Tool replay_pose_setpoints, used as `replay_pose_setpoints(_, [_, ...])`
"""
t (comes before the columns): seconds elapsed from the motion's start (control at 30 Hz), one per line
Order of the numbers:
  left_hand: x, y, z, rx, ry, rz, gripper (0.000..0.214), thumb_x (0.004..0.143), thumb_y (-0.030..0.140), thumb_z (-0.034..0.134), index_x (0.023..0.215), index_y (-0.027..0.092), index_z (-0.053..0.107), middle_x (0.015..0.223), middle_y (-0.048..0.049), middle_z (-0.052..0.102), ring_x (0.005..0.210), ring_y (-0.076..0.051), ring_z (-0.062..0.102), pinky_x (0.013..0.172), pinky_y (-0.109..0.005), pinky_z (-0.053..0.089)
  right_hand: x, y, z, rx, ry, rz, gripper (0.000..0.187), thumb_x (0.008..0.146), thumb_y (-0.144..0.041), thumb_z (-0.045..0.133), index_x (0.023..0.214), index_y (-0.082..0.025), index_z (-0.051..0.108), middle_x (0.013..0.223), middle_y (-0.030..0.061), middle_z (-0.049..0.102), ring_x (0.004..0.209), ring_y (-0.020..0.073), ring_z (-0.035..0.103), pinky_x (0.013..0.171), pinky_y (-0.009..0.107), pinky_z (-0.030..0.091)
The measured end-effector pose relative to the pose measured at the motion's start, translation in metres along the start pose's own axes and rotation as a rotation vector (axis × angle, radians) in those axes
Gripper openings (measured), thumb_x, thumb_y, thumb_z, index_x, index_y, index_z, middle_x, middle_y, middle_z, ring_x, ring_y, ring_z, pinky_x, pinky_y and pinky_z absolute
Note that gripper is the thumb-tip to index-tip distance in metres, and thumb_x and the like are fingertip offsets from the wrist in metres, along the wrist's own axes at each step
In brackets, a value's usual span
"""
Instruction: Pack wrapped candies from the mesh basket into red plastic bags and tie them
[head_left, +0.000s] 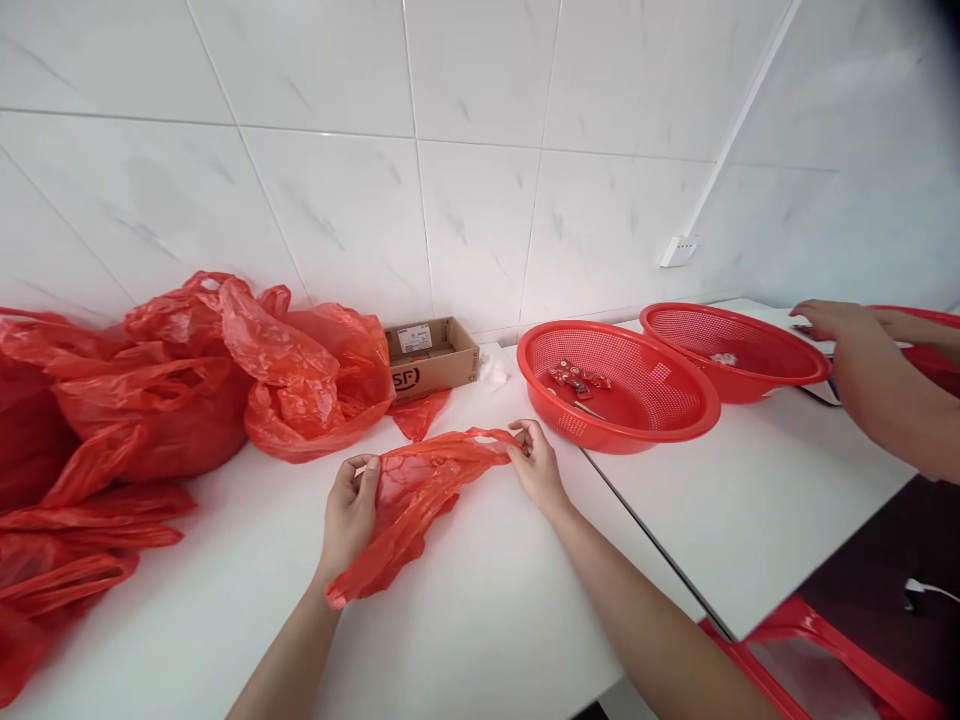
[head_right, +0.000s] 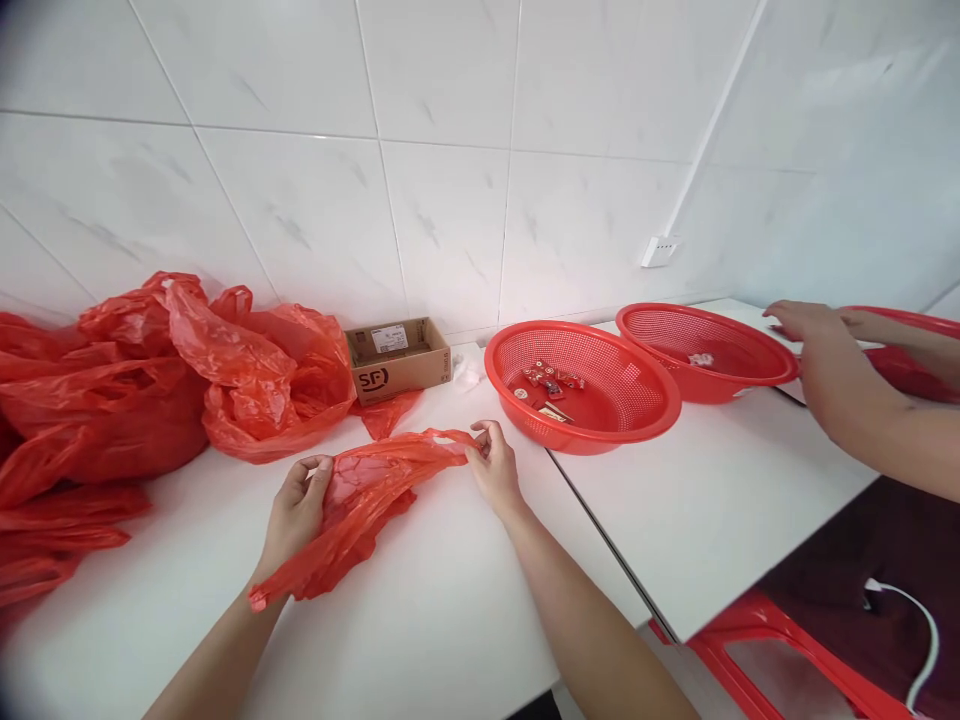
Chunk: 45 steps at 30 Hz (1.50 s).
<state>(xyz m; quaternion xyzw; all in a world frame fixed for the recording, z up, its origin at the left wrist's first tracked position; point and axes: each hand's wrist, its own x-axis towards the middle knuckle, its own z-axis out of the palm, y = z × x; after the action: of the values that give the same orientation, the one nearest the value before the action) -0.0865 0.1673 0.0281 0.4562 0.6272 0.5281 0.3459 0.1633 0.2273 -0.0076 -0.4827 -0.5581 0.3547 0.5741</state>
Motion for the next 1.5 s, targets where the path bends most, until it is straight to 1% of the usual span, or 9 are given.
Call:
replay_pose_setpoints(0.13, [-0.003, -0.011, 0.014, -0.074, 0.012, 0.0, 0.042, 0.084, 0.063, 0.052, 0.103, 0.025, 0.048, 0.078, 0.0015, 0.062, 0.061, -0.015, 0.057, 0.056, -0.026, 0.048, 0.006, 0.009, -0.002, -0.022, 0.022, 0.029, 0.023, 0.077, -0.03, 0.056, 0.098, -0.022, 0.055, 0.068, -0.0054, 0.048, 0.063, 0.0145, 0.048, 0.06, 0.026, 0.039])
replay_pose_setpoints(0.27, [-0.006, -0.016, 0.019, -0.068, 0.003, 0.028, 0.04, 0.085, 0.06, 0.053, 0.106, 0.027, 0.048, 0.072, 0.0034, 0.057, 0.059, -0.015, 0.052, 0.054, -0.025, 0.044, 0.007, 0.011, -0.002, -0.012, 0.035, 0.064, 0.023, 0.077, -0.032, 0.055, 0.098, -0.022, 0.055, 0.071, -0.0042, 0.054, 0.059, 0.0133, 0.048, 0.055, 0.025, 0.038])
replay_pose_setpoints(0.37, [-0.007, -0.016, 0.019, -0.062, -0.018, 0.041, 0.039, 0.086, 0.058, 0.053, 0.11, 0.028, 0.048, 0.071, 0.0032, 0.055, 0.06, -0.016, 0.053, 0.055, -0.026, 0.044, 0.007, 0.008, -0.002, 0.002, 0.034, 0.081, 0.022, 0.077, -0.031, 0.056, 0.097, -0.022, 0.054, 0.076, -0.0029, 0.058, 0.06, 0.0131, 0.05, 0.054, 0.024, 0.039])
replay_pose_setpoints(0.5, [-0.006, -0.016, 0.022, -0.074, -0.041, 0.059, 0.044, 0.085, 0.058, 0.056, 0.116, 0.028, 0.046, 0.07, 0.0037, 0.054, 0.058, -0.015, 0.052, 0.054, -0.026, 0.044, 0.006, 0.006, -0.002, 0.02, 0.023, 0.096, 0.02, 0.079, -0.029, 0.054, 0.097, -0.023, 0.054, 0.076, -0.0029, 0.06, 0.062, 0.0135, 0.052, 0.055, 0.024, 0.04])
replay_pose_setpoints(0.67, [-0.008, -0.01, 0.027, -0.098, -0.001, 0.048, 0.049, 0.08, 0.06, 0.059, 0.115, 0.028, 0.048, 0.066, 0.0036, 0.054, 0.055, -0.017, 0.051, 0.05, -0.027, 0.043, 0.006, 0.005, -0.002, 0.039, 0.018, 0.108, 0.018, 0.079, -0.027, 0.054, 0.097, -0.023, 0.053, 0.074, -0.0035, 0.059, 0.062, 0.0135, 0.052, 0.054, 0.024, 0.039])
replay_pose_setpoints(0.83, [-0.01, -0.004, 0.026, -0.085, -0.021, 0.021, 0.049, 0.079, 0.061, 0.061, 0.114, 0.029, 0.048, 0.067, 0.0027, 0.055, 0.058, -0.02, 0.052, 0.054, -0.032, 0.045, 0.006, 0.002, -0.002, 0.05, 0.03, 0.098, 0.015, 0.079, -0.028, 0.054, 0.094, -0.023, 0.054, 0.072, -0.0039, 0.057, 0.059, 0.013, 0.05, 0.054, 0.024, 0.04])
replay_pose_setpoints(1.17, [-0.01, 0.001, 0.025, -0.085, -0.051, -0.011, 0.051, 0.076, 0.061, 0.065, 0.114, 0.031, 0.047, 0.067, 0.0037, 0.055, 0.055, -0.018, 0.052, 0.051, -0.03, 0.045, 0.007, 0.003, -0.001, 0.047, 0.034, 0.115, 0.017, 0.08, -0.028, 0.054, 0.096, -0.024, 0.055, 0.068, -0.0049, 0.053, 0.059, 0.013, 0.049, 0.054, 0.023, 0.039])
replay_pose_setpoints(1.37, [-0.008, -0.001, 0.025, -0.063, -0.049, -0.005, 0.055, 0.075, 0.061, 0.066, 0.115, 0.029, 0.047, 0.064, 0.0041, 0.056, 0.054, -0.019, 0.052, 0.05, -0.03, 0.045, 0.006, 0.003, -0.001, 0.044, 0.02, 0.104, 0.015, 0.081, -0.027, 0.052, 0.095, -0.023, 0.055, 0.07, -0.0045, 0.056, 0.059, 0.0125, 0.049, 0.058, 0.024, 0.04])
replay_pose_setpoints(1.5, [-0.008, -0.001, 0.027, -0.081, -0.046, -0.002, 0.057, 0.074, 0.062, 0.067, 0.115, 0.029, 0.048, 0.067, 0.0036, 0.058, 0.057, -0.02, 0.055, 0.051, -0.03, 0.046, 0.005, 0.002, -0.002, 0.05, 0.01, 0.108, 0.016, 0.081, -0.027, 0.052, 0.096, -0.023, 0.055, 0.071, -0.0047, 0.056, 0.057, 0.0117, 0.047, 0.056, 0.023, 0.039])
